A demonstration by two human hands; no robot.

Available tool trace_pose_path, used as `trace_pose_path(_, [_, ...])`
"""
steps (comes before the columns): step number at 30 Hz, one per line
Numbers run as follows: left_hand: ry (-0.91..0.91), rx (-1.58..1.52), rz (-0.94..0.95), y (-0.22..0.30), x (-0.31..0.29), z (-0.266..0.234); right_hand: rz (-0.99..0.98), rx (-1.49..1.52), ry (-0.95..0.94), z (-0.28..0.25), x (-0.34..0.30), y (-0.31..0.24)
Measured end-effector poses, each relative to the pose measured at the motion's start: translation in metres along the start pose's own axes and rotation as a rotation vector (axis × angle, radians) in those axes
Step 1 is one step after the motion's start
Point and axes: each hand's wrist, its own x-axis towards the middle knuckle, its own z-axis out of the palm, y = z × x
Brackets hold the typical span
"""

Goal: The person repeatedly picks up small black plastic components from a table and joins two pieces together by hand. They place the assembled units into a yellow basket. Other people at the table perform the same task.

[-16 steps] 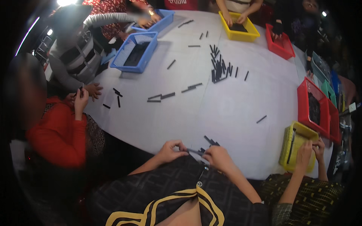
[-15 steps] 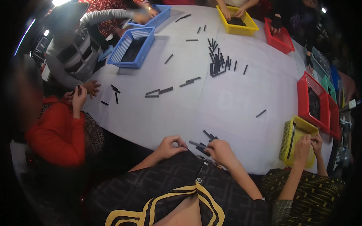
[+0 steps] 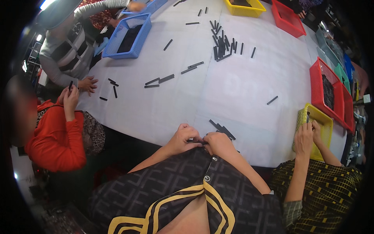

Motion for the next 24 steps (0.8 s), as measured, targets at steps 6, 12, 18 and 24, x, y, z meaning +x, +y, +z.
trace_pose_path(6, [-0.004, 0.015, -0.022, -0.009, -0.007, -0.009, 0.067, 0.177, 0.006, -0.013, -0.005, 0.003])
trace_pose_path(12, [-0.033, -0.008, -0.019, -0.005, 0.001, -0.005, 0.062, 0.268, 0.022, -0.017, -0.005, 0.002])
trace_pose_path(18, [-0.026, 0.026, -0.115, -0.034, -0.002, -0.03, 0.561, 0.516, 0.487, -0.043, -0.042, 0.089])
trace_pose_path(24, [0.354, 0.076, -0.421, -0.082, 0.084, -0.066, 0.831, 1.33, 0.802, -0.012, -0.04, 0.157])
